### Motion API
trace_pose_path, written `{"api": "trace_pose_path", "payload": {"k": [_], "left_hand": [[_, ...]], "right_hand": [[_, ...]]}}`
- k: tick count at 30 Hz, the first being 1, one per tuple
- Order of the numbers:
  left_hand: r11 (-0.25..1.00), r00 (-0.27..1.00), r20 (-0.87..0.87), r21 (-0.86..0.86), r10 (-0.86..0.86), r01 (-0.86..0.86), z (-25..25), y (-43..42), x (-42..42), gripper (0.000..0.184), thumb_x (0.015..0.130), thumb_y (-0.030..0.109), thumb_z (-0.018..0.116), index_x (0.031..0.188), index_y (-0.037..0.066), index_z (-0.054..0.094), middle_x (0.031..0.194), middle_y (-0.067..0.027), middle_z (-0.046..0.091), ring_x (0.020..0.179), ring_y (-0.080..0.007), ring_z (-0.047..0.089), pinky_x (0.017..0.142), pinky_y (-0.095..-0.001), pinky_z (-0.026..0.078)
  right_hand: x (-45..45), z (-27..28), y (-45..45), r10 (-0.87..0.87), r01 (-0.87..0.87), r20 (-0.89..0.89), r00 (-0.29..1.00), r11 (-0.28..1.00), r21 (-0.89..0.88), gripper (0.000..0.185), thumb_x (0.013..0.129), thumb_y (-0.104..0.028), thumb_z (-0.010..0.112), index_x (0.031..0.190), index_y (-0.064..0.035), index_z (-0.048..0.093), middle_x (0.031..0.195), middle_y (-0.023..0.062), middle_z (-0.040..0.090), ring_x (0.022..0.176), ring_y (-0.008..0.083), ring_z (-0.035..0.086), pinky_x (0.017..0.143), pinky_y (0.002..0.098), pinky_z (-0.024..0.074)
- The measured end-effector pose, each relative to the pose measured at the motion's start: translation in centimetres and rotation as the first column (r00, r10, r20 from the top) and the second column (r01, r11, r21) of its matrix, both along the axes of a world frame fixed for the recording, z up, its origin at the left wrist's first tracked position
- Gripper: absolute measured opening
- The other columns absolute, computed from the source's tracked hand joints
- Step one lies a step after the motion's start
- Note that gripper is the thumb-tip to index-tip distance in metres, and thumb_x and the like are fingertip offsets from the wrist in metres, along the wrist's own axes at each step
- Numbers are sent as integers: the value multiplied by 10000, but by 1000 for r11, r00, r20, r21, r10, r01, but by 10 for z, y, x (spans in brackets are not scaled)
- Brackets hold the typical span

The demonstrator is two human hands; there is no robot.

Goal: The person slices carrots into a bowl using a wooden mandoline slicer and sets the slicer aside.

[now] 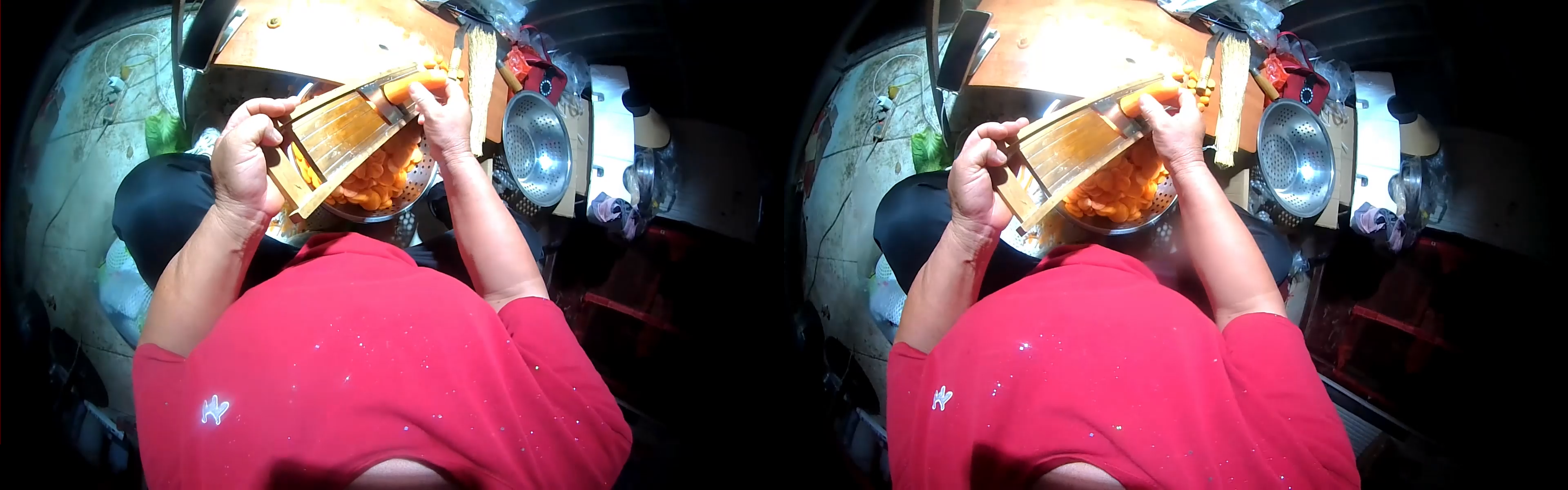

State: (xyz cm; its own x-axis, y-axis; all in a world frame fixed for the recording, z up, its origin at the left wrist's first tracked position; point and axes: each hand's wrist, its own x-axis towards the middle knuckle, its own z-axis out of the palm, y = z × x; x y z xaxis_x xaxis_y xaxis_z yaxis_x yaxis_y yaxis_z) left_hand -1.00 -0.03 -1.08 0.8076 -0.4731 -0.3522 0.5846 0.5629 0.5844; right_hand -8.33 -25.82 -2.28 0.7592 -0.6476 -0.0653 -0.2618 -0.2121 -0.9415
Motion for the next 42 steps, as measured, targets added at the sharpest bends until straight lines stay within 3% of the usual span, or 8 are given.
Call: {"api": "trace_pose_path", "payload": {"k": [11, 19, 24, 25, 28, 30, 34, 42], "left_hand": [[999, 1000, -17, -40, -5, 4, 1, 0, 2, 262, 704, -58, 415, 916, -2, 557, 1030, -156, 628, 1007, -254, 566, 975, -414, 422], [999, 1000, -16, -46, -11, 10, 4, -1, 2, 260, 704, -59, 418, 915, -2, 559, 1030, -158, 628, 1009, -251, 566, 981, -407, 420], [999, 1000, -29, -40, 5, -6, 6, -1, 0, 257, 700, -61, 417, 906, -3, 559, 1028, -158, 627, 1021, -250, 561, 984, -403, 419], [999, 999, -36, -45, 8, -10, 6, -2, 0, 256, 698, -62, 416, 902, -2, 559, 1027, -156, 627, 1027, -250, 559, 985, -401, 418], [997, 997, -34, -22, 70, -71, 12, -5, -4, 250, 698, -42, 431, 886, -23, 594, 964, -144, 621, 914, -216, 561, 886, -310, 452], [998, 997, -44, -12, 60, -60, 10, -5, -3, 251, 698, -42, 428, 888, -23, 592, 972, -147, 620, 922, -221, 559, 892, -313, 450], [1000, 999, -38, 0, 26, -26, 7, -3, -2, 261, 688, -60, 413, 882, 24, 565, 1006, -128, 631, 1041, -244, 559, 967, -391, 424], [1000, 999, -35, 5, 29, -28, 6, -3, -2, 248, 692, -60, 413, 874, 22, 561, 1000, -136, 630, 1035, -252, 561, 976, -399, 424]], "right_hand": [[13, 2, -4, 31, -32, 10, 999, 993, 115, 317, 781, -89, 655, 1074, -29, 550, 876, 40, 609, 686, 98, 572, 578, 213, 453], [20, -10, -20, 86, -108, -80, 993, 931, -347, 297, 866, -211, 660, 1053, -4, 558, 876, 57, 637, 694, 104, 598, 617, 227, 483], [6, 21, 19, 187, -189, -38, 982, 922, -338, 255, 871, -177, 649, 1034, 1, 568, 817, 49, 640, 678, 102, 596, 610, 236, 489], [-2, 26, 29, 203, -201, -25, 979, 934, -296, 283, 799, -213, 697, 962, -9, 587, 829, 133, 674, 752, 236, 663, 700, 325, 514], [-16, 38, 53, 247, -230, 2, 969, 907, -354, 261, 791, -207, 697, 931, -16, 586, 820, 130, 661, 755, 263, 653, 707, 341, 510], [-10, 15, 26, 180, -186, -57, 982, 874, -448, 229, 856, -147, 666, 1011, -12, 563, 813, 50, 639, 686, 104, 595, 648, 234, 483], [11, -38, -44, -33, 3, -81, 996, 940, -341, 191, 858, -134, 662, 961, -5, 566, 767, 42, 628, 625, 102, 568, 563, 237, 463], [-11, 9, 28, 142, -129, 5, 990, 912, -390, 274, 800, -215, 704, 941, -15, 580, 841, 116, 661, 760, 216, 649, 715, 313, 513]]}}
